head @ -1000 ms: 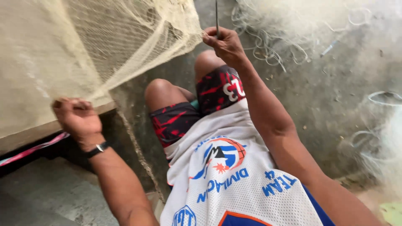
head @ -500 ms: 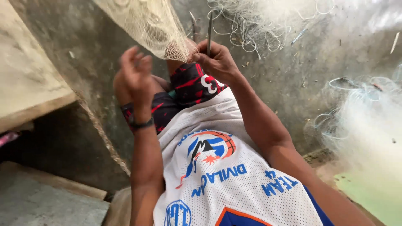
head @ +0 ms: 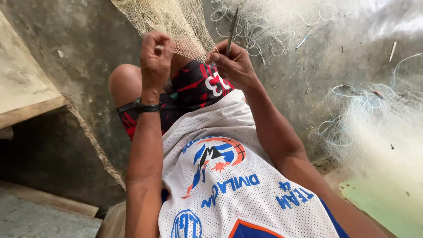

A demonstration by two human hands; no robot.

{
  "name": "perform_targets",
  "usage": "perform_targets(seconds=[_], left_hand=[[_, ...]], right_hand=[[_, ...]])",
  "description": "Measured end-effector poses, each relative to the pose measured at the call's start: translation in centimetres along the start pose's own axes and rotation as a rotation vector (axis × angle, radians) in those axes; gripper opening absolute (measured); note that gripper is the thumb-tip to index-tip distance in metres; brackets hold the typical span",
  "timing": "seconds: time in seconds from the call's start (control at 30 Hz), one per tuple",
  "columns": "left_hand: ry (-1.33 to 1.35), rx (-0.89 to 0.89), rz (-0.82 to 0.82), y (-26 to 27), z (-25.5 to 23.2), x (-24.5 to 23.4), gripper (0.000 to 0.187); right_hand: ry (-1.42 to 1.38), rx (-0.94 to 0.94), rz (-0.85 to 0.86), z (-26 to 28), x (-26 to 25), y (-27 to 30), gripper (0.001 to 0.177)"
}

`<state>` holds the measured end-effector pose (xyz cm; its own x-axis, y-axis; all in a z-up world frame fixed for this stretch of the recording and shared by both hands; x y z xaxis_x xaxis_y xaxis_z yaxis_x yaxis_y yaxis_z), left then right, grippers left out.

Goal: Repairing a fishing net by weaving and tying knots using a netting needle.

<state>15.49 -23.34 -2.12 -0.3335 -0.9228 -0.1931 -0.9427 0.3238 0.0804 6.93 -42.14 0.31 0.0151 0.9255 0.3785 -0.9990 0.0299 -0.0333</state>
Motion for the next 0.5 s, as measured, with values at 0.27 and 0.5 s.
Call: perform_targets(seconds=[0.27,0.5], left_hand=[[0.035,-0.066,0.27,-2.1,0.7,3.0,0.026],[0.016,0.138,0.041,2.6,3.9,-4.6,0.014]], right_hand=[[0.008,0.003,-0.04,0.3,0.4,1.0,0.011],[0.305,-0.064,-0.234,-1.8,-0.5,2.6,0.012]])
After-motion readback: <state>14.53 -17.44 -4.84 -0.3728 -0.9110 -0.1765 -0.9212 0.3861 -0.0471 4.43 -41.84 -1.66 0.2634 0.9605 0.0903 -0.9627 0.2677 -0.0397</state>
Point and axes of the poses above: each hand's wrist, its own y-axis away from the middle knuckle, its own x-axis out of the palm, z = x × y, the point moved 7 cm from there along -y, towards the middle knuckle, and after that the axes turned 11 degrees about -x, right-handed, at the moved point
